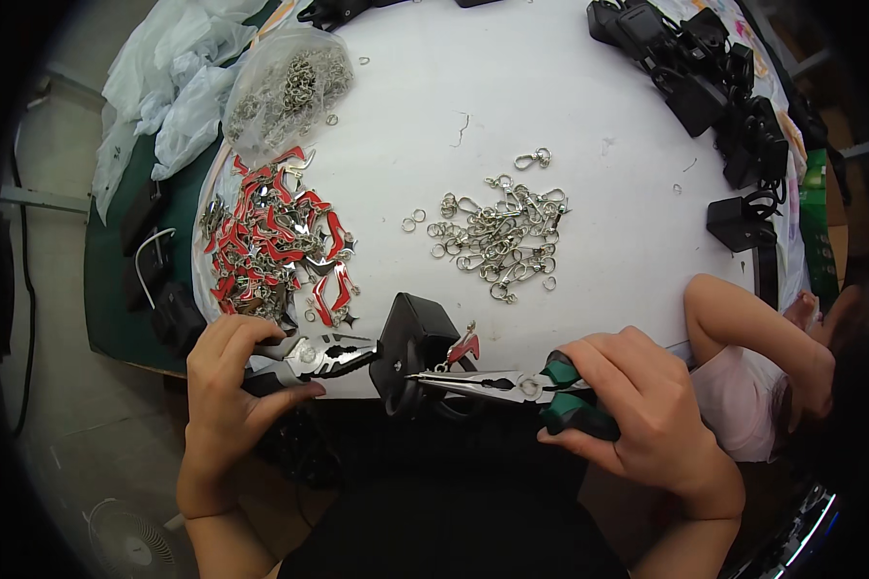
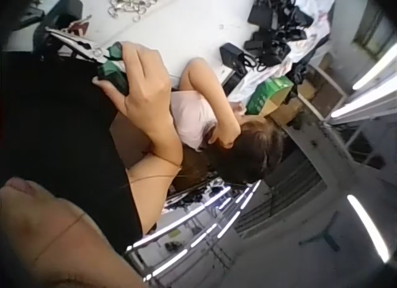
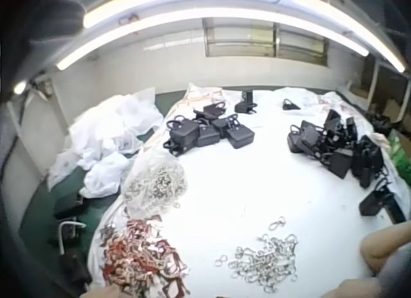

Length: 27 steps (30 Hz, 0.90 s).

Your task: The person uses pliers to attach metal star charms and clasp rings to small black pouches, handling one pouch at a time.

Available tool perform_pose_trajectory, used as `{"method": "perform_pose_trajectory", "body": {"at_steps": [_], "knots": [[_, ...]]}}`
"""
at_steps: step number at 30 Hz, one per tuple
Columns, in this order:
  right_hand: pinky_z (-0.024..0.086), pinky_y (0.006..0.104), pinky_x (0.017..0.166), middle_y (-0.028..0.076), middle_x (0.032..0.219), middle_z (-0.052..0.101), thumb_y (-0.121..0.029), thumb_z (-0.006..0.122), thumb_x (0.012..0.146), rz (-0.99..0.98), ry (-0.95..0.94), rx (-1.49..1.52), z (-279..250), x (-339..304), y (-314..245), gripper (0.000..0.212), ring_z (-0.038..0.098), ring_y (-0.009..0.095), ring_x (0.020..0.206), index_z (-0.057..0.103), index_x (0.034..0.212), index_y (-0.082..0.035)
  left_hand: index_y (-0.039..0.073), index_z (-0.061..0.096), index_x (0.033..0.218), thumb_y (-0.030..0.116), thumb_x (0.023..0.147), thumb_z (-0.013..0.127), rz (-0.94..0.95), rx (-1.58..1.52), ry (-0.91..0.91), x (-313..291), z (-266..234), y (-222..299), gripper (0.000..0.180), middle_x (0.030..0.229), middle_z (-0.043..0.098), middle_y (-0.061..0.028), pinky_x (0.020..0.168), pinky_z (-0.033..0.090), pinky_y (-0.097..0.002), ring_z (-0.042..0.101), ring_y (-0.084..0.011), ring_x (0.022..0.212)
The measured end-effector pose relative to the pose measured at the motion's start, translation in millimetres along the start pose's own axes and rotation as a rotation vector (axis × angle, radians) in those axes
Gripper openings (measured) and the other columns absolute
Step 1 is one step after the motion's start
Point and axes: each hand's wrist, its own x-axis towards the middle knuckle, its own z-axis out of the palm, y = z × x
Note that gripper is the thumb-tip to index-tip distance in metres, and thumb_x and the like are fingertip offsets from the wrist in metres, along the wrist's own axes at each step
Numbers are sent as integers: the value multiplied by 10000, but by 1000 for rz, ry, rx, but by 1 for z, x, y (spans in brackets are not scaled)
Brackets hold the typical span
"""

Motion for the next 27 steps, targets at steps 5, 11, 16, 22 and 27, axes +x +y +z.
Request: {"method": "perform_pose_trajectory", "body": {"at_steps": [5, 11, 16, 22, 27], "knots": [[495, 373, 676, 150, 966, 646, -288, 856, 676, 28, 37, -41, -8, -5, 4, 614, 596, 297, 761, 599, 1127, 41, 42, 601, 939, 335, 568, 901, -55, 96, 60, -36, 38, -5, 559, 966, 583, -116, 766, 460, -418, 564, -319, 861], [501, 378, 695, 149, 961, 643, -279, 854, 682, 6, 2, 1, -5, 3, 5, 608, 606, 306, 784, 594, 1126, 44, 52, 592, 1003, 371, 571, 925, 121, -197, 198, -21, 47, 11, 632, 1027, 563, -114, 779, 470, -403, 551, -295, 918], [492, 367, 722, 157, 994, 620, -238, 828, 727, 52, -6, 167, 3, 3, 5, 565, 595, 311, 820, 577, 1152, 37, 6, 646, 981, 90, 684, 889, 296, -734, 351, 15, 65, 52, 394, 896, 666, -110, 710, 515, -309, 641, -236, 791], [418, 355, 922, 166, 1106, 545, -136, 659, 870, 474, 340, 109, 22, -4, 47, 456, 543, 299, 1024, 510, 1264, 37, -61, 681, 988, -60, 763, 777, -75, -992, 277, 25, 74, 47, 245, 875, 703, -112, 736, 523, -268, 666, -157, 797], [306, 456, 1060, 186, 1330, 474, -177, 670, 885, 504, 439, -657, 48, -6, 92, 521, 445, 339, 1258, 504, 1347, -1, -78, 671, 1031, -58, 824, 734, -222, -1183, 222, 30, 69, 46, 217, 966, 699, -99, 836, 513, -266, 652, -136, 891]]}}
